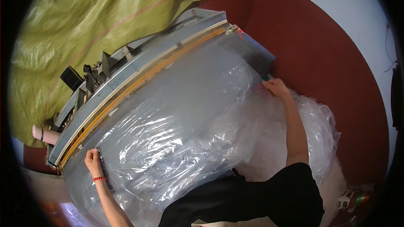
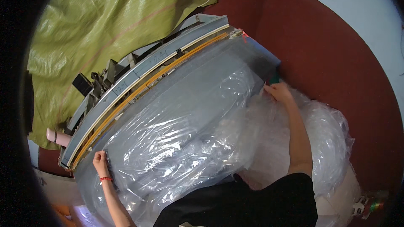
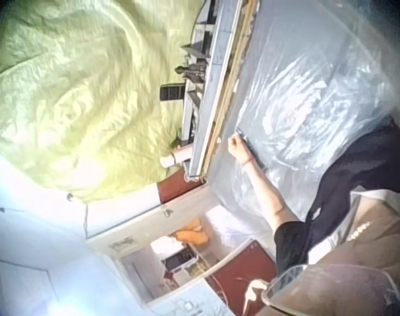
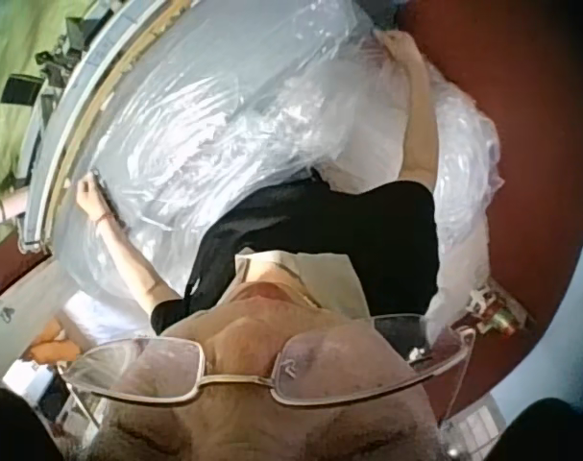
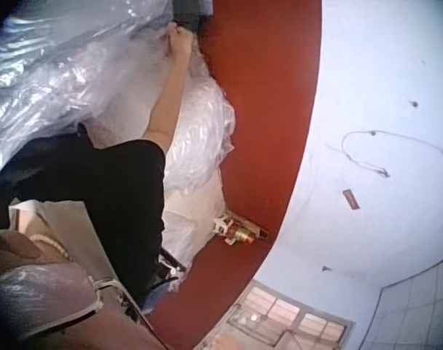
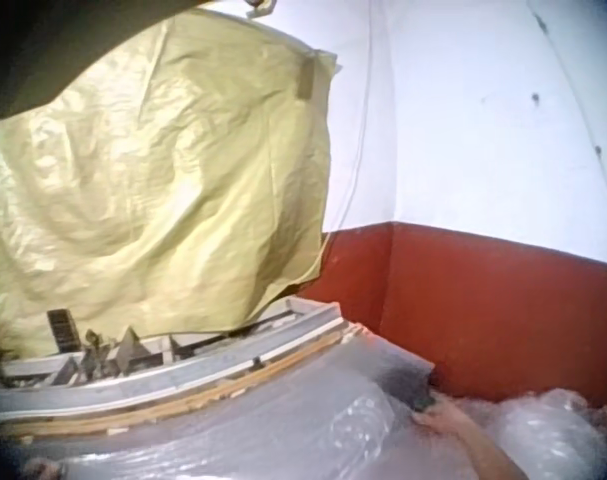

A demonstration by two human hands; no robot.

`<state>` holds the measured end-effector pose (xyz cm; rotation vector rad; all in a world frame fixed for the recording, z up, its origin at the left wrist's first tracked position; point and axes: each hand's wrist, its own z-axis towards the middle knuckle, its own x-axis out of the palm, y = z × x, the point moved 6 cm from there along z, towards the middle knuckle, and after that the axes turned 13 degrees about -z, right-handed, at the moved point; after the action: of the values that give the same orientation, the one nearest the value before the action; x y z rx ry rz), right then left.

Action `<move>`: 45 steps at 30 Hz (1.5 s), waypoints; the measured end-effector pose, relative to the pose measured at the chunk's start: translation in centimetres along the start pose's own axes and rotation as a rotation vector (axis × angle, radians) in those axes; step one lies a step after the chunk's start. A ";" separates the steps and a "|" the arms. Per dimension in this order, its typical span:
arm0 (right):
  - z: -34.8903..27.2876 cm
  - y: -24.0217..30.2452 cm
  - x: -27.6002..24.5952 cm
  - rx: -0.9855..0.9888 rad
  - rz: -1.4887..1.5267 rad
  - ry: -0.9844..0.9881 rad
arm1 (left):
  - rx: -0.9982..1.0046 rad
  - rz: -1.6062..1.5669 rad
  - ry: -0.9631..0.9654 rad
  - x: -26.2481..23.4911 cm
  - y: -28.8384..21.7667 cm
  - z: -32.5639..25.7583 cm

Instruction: Sealing a large plastic sheet using a heat sealing machine.

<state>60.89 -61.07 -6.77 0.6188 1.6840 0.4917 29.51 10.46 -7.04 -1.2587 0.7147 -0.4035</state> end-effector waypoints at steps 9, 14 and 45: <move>-0.3 0.8 -0.2 -0.154 -0.497 0.026 | 0.141 0.095 0.057 1.0 -0.7 -0.5; 5.3 11.6 0.8 -0.341 -0.356 -0.464 | 0.110 0.102 0.024 1.2 -1.0 -0.9; 17.4 10.1 5.2 -0.256 -0.704 -0.633 | 0.221 1.429 -0.916 -39.4 -18.1 -9.9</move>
<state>78.60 -50.17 -7.76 -0.0400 1.0998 -0.0147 -3.80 23.46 19.34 -0.3739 0.5620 1.1657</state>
